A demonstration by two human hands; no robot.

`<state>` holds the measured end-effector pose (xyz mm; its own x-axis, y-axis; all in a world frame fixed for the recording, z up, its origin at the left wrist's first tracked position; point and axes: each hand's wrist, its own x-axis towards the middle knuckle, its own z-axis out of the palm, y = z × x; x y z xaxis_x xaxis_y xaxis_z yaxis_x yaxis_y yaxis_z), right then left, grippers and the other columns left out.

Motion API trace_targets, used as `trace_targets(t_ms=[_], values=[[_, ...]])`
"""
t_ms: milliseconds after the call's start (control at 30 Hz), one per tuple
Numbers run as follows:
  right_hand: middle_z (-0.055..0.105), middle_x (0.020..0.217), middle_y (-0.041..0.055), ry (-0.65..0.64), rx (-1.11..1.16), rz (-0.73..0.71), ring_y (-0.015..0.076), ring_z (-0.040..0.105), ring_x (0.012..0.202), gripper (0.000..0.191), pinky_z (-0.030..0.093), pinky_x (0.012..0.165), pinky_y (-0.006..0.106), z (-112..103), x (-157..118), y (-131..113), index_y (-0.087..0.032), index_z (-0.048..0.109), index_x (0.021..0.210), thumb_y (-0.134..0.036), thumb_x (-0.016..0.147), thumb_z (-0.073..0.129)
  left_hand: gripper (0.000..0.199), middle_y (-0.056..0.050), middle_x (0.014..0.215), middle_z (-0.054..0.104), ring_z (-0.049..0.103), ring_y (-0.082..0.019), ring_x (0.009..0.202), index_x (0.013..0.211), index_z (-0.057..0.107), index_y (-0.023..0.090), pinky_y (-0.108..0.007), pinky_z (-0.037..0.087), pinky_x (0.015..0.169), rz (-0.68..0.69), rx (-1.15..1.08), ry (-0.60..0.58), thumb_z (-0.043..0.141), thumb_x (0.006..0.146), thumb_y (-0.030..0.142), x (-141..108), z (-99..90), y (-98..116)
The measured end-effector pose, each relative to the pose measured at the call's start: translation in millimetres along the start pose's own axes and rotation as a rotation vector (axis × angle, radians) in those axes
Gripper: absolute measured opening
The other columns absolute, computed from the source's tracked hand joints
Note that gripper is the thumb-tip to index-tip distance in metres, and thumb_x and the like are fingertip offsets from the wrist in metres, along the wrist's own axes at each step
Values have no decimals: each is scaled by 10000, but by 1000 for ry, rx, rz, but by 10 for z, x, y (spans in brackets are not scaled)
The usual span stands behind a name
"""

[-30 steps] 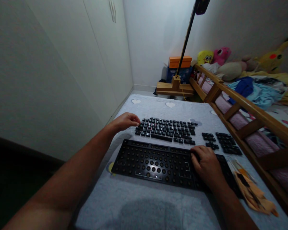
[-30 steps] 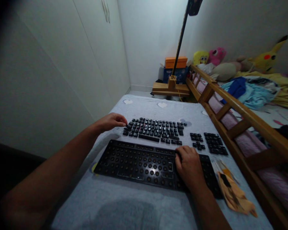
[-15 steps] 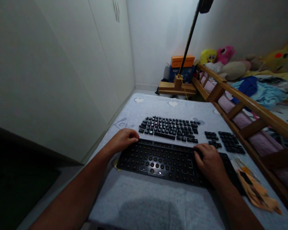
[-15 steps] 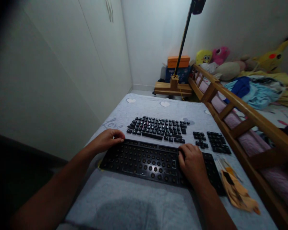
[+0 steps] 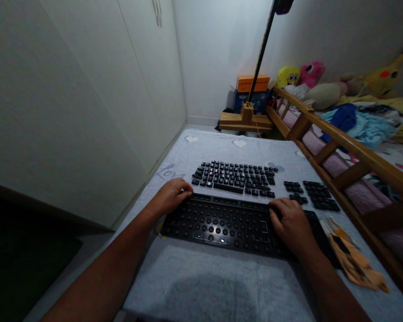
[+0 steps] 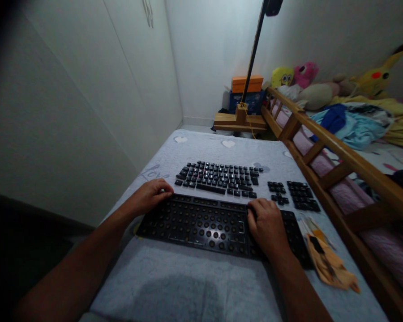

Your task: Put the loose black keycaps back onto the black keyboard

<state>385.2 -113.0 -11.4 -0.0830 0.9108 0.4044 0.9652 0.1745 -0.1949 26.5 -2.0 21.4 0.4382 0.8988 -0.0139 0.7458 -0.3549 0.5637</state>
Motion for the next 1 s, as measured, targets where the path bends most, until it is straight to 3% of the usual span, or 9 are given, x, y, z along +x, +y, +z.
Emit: trace_targets(t_ms=[267,1000], values=[[665,965,99,3,-1,8,258,546,893,164,441,828,400,2,-4,2,-176,662,942,-191,875,513,154,-51,910,710,616,-197,926,851,717,206,-301,444,842,-34,37,5,567,826,230,-11,-23,-23],[664,964,93,-9,-6,10,254,548,893,162,437,827,396,-14,-3,-7,-186,659,936,-195,887,505,118,-56,936,645,577,-213,988,810,674,208,-355,439,922,51,-1,28,568,833,256,1,17,-55]])
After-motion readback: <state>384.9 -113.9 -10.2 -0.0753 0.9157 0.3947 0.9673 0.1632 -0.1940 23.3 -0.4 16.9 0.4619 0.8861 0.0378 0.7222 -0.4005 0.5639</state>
